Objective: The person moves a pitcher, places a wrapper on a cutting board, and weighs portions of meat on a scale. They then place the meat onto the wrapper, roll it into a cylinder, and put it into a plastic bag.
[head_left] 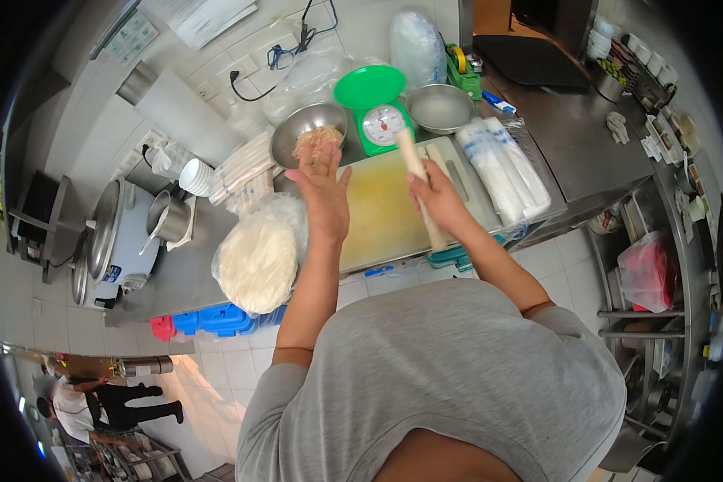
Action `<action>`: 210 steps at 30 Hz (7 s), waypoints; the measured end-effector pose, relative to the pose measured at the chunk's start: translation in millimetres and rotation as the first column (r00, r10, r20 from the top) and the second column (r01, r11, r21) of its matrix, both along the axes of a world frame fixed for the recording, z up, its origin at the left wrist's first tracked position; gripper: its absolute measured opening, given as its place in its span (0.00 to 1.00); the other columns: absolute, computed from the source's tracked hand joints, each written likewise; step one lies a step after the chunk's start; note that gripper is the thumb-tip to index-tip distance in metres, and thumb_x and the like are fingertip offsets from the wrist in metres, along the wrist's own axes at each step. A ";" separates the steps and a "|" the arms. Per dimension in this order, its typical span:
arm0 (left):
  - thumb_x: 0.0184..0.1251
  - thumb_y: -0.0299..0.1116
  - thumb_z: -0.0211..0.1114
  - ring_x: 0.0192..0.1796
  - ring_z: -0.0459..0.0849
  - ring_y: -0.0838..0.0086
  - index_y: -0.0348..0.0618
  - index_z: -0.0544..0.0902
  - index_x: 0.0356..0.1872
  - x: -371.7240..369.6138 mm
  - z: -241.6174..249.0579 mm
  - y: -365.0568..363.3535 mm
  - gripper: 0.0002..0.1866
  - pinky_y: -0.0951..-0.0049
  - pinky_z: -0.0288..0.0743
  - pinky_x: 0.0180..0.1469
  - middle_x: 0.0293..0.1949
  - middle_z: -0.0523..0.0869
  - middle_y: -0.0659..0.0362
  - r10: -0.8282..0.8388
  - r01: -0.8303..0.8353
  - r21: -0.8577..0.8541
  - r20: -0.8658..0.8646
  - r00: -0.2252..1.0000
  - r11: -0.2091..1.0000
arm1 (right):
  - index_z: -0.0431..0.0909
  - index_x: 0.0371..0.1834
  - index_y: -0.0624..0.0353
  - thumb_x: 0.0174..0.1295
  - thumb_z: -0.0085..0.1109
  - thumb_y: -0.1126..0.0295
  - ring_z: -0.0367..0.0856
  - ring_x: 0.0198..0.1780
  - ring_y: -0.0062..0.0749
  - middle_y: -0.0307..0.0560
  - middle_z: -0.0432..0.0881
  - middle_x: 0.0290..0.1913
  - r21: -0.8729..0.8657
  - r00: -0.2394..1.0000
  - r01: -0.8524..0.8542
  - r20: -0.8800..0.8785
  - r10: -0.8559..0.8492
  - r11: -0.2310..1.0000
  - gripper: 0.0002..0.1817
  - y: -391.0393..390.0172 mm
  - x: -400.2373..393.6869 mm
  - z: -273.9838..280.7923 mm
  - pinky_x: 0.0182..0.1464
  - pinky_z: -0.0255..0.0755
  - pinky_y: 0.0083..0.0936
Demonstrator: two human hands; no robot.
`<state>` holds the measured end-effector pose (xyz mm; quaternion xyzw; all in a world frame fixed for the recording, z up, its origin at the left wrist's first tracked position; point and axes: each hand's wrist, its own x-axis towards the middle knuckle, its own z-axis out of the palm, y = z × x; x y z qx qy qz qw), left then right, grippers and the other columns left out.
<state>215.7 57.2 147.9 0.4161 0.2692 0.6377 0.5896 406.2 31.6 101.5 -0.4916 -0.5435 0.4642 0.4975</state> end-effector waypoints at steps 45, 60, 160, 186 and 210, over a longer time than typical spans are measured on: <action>0.72 0.61 0.42 0.62 0.71 0.62 0.43 0.63 0.64 7.5 -42.1 -12.3 0.34 0.58 0.66 0.62 0.60 0.73 0.49 -0.404 0.379 -0.261 -0.044 0.914 0.888 | 0.81 0.35 0.63 0.60 0.61 0.71 0.76 0.31 0.19 0.37 0.81 0.30 0.220 0.983 0.183 -0.055 -0.175 0.958 0.06 48.0 108.8 62.0 0.37 0.70 0.20; 0.68 0.38 0.61 0.39 0.80 0.76 0.42 0.77 0.42 82.5 -67.9 40.9 0.11 0.72 0.76 0.42 0.38 0.81 0.60 -0.464 0.330 -0.434 -0.247 0.851 0.838 | 0.76 0.26 0.61 0.52 0.67 0.71 0.74 0.29 0.19 0.37 0.79 0.25 0.046 0.992 -0.109 0.074 0.106 0.993 0.09 33.6 101.1 7.5 0.33 0.68 0.21; 0.69 0.39 0.60 0.34 0.81 0.76 0.48 0.73 0.37 -95.9 -177.5 -141.1 0.08 0.67 0.79 0.41 0.32 0.81 0.64 0.514 -0.433 -0.639 -0.068 0.855 0.636 | 0.79 0.39 0.59 0.50 0.63 0.74 0.71 0.49 0.45 0.47 0.73 0.41 0.168 0.668 -0.631 0.615 0.420 0.757 0.11 30.1 -58.2 -74.0 0.51 0.67 0.35; 0.70 0.31 0.51 0.38 0.84 0.66 0.41 0.71 0.47 -131.3 -169.8 -133.7 0.08 0.67 0.79 0.40 0.41 0.83 0.52 0.342 -0.300 -0.523 -0.017 0.940 0.798 | 0.74 0.57 0.55 0.44 0.72 0.62 0.68 0.54 0.46 0.50 0.73 0.50 0.249 0.692 -0.562 0.664 0.283 0.789 0.33 12.2 -24.7 -82.4 0.58 0.62 0.38; 0.63 0.35 0.66 0.33 0.73 0.77 0.36 0.80 0.43 -131.3 -130.1 -51.1 0.13 0.78 0.68 0.34 0.32 0.79 0.58 0.510 -0.725 0.187 -0.821 0.255 0.663 | 0.71 0.55 0.62 0.57 0.59 0.65 0.70 0.54 0.47 0.53 0.75 0.49 0.527 0.645 -0.497 0.755 -0.113 0.690 0.23 -7.0 -59.9 -88.3 0.60 0.60 0.42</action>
